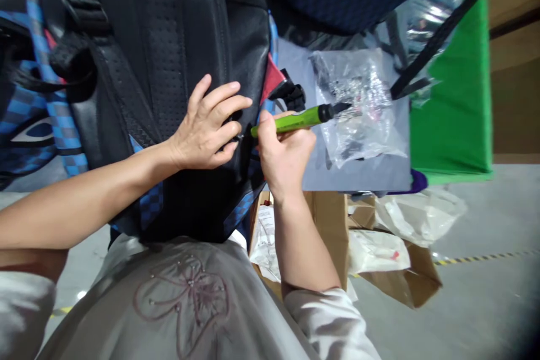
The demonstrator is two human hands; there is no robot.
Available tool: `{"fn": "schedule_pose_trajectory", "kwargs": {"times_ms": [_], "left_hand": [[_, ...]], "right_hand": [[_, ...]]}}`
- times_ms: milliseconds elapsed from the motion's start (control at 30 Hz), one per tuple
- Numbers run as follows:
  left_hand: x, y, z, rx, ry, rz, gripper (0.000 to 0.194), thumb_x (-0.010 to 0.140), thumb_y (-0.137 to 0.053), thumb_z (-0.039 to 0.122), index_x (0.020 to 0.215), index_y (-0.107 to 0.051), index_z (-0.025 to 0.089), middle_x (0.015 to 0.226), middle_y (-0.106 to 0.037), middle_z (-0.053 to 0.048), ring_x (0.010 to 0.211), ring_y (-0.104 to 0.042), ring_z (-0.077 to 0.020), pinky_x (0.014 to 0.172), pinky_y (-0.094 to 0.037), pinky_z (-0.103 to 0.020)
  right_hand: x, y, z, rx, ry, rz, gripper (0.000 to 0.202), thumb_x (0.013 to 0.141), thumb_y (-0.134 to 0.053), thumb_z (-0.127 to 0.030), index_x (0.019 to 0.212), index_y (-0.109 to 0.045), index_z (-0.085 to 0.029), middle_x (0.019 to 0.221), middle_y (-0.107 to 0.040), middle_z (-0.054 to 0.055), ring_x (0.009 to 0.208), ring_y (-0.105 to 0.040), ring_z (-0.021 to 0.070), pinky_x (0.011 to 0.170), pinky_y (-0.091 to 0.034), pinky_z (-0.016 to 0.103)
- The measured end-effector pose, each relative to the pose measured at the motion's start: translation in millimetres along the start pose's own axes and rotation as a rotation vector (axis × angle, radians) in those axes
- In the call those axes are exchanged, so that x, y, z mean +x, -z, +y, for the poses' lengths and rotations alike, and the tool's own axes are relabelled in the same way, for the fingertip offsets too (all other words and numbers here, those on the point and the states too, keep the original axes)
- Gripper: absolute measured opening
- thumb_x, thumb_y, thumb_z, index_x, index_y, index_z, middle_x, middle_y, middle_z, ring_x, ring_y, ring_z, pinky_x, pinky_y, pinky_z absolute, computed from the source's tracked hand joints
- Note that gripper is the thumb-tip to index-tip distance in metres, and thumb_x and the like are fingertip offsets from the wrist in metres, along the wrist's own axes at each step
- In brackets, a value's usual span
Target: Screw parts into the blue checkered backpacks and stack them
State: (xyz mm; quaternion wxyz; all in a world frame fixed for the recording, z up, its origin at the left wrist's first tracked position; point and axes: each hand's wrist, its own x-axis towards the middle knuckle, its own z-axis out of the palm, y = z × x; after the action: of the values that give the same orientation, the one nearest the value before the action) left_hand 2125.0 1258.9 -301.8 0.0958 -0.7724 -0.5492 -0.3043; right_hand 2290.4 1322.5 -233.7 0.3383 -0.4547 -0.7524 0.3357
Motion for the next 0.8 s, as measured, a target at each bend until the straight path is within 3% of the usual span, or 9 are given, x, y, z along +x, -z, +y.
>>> {"fn": "schedule_pose_trajectory", "kwargs": {"times_ms": [267,433,567,667,800], "left_hand": [[6.3,5.8,3.0,-0.088,0.092,-0.166,0.032,0.091,-0.042,0.046,0.103,-0.059,0.022,0.151,-0.043,0.002,0.150,-0.027,-0.0270,0.123,0.002,-0.059],[10.9,13.0,9.1,-0.218,0.175,-0.196,0.048,0.097,-0.032,0.049,0.102,-0.060,0.009,0.144,-0.052,-0.009,0.145,-0.028,-0.0335,0.113,0.000,-0.074],[10.6,13.4,8.5,-0.232,0.158,-0.170,0.045,0.098,-0.033,0.046,0.100,-0.061,0.010,0.142,-0.052,-0.009,0.146,-0.027,-0.0328,0.115,0.001,-0.072],[9.3,10.7,8.4,-0.159,0.106,-0.114,0.034,0.094,-0.042,0.041,0.101,-0.062,0.014,0.144,-0.050,-0.007,0.147,-0.025,-0.0305,0.119,0.002,-0.065],[1.1,7.5,8.3,-0.038,0.053,-0.089,0.025,0.087,-0.051,0.038,0.098,-0.065,0.020,0.139,-0.056,-0.008,0.146,-0.030,-0.0294,0.123,-0.001,-0.059]], "right_hand": [[3.8,1.4,3.2,-0.046,0.079,-0.044,0.034,0.093,-0.055,-0.045,0.069,-0.056,-0.021,0.058,-0.056,-0.003,0.052,-0.053,0.0124,0.051,-0.042,0.026],[10.3,5.6,3.7,-0.120,0.079,-0.109,0.037,0.094,-0.054,-0.048,0.067,-0.056,-0.022,0.058,-0.056,-0.001,0.052,-0.052,0.0132,0.051,-0.042,0.027],[7.8,6.6,6.0,-0.125,0.069,-0.093,0.039,0.094,-0.053,-0.051,0.066,-0.052,-0.023,0.053,-0.053,-0.003,0.048,-0.050,0.0132,0.049,-0.042,0.027],[5.5,7.2,7.6,-0.074,0.079,-0.077,0.036,0.094,-0.052,-0.049,0.071,-0.057,-0.022,0.056,-0.057,-0.002,0.049,-0.055,0.0144,0.053,-0.045,0.028],[4.9,0.3,9.3,-0.155,0.147,-0.054,0.036,0.089,-0.055,-0.049,0.065,-0.057,-0.022,0.051,-0.058,0.000,0.046,-0.057,0.0168,0.049,-0.042,0.028]]}}
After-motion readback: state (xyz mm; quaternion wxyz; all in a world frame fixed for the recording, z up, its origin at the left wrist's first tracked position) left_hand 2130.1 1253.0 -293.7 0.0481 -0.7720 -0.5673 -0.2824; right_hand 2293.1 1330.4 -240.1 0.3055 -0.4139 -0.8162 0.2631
